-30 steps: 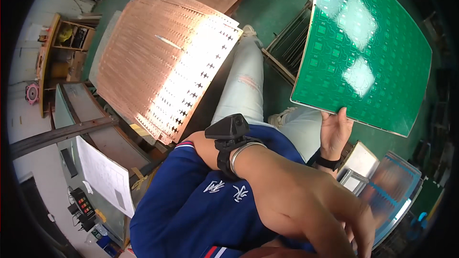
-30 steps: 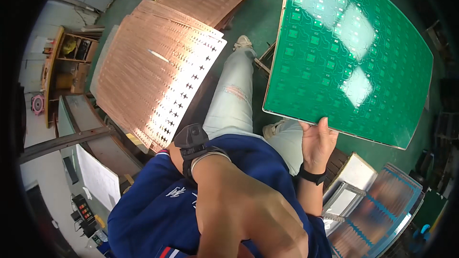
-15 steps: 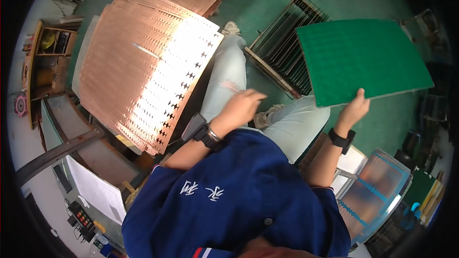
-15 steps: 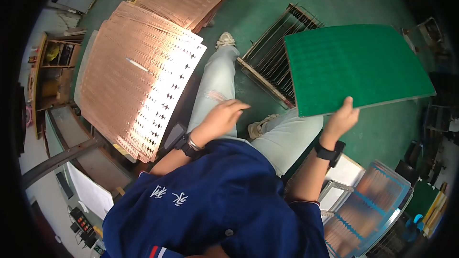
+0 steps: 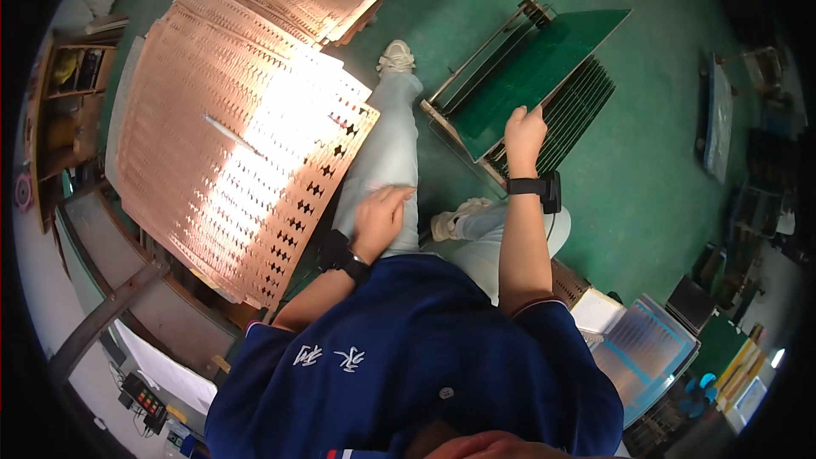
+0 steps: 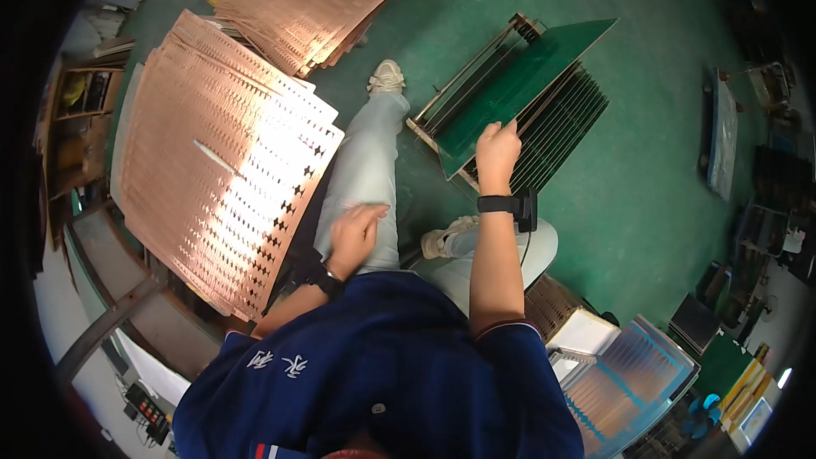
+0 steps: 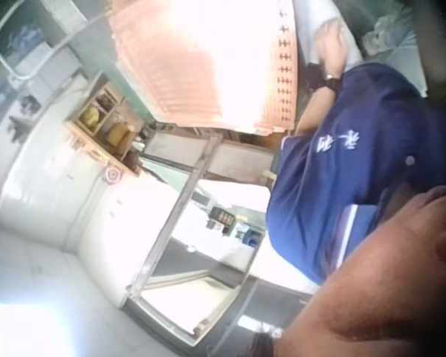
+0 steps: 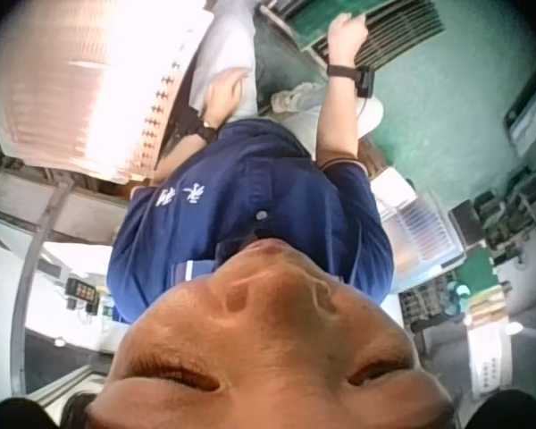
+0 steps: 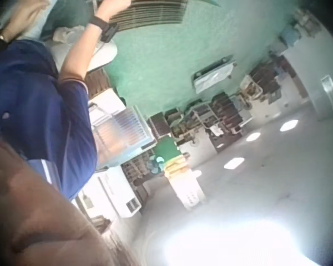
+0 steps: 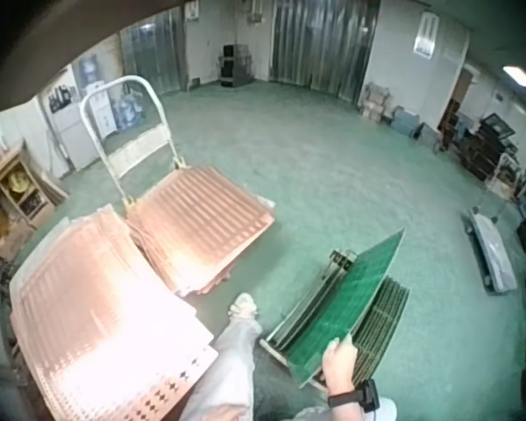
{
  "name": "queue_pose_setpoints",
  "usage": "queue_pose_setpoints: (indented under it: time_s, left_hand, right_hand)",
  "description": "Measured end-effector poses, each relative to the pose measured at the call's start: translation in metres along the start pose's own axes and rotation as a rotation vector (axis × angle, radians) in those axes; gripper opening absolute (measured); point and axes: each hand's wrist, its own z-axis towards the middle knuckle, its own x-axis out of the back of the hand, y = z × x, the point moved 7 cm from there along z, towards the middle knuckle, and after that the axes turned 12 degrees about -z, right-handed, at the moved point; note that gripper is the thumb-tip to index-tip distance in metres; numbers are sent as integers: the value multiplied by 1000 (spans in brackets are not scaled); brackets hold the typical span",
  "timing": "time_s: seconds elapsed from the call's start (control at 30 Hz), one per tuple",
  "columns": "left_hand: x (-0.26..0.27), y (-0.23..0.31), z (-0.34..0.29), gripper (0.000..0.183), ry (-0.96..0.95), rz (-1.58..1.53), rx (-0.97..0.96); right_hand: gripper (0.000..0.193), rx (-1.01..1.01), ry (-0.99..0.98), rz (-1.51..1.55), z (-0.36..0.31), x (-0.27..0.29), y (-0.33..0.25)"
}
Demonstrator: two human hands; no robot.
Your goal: Inspecting and placing green printed circuit boards into a metal cooling or storage rack.
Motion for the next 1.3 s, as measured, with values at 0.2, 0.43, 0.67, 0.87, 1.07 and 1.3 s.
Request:
queue_pose_setpoints:
  time_s: [0.2, 0.43, 0.67, 0.87, 1.07, 1.3]
  left_hand:
    - [0, 1, 9, 23, 23, 68, -32]
    - [-2, 1, 14, 22, -13, 149, -45]
    - [-3, -4, 14, 22, -41, 175, -41]
    - [-4, -1, 14, 22, -63, 197, -45]
    - [-5, 9, 18, 20, -62, 184, -82]
    - [-4, 10, 9, 21, 24, -1, -128]
  right_hand:
    - [26, -71, -126, 63, 35, -7, 7]
    - [39, -157, -431, -89, 60, -97, 24]
    - [44, -49, -506, -35, 32, -172, 17]
    - [34, -259, -808, 81, 23, -217, 21]
    - [29, 7, -378, -73, 49, -111, -11]
    - [30, -167, 18, 462, 32, 142, 59]
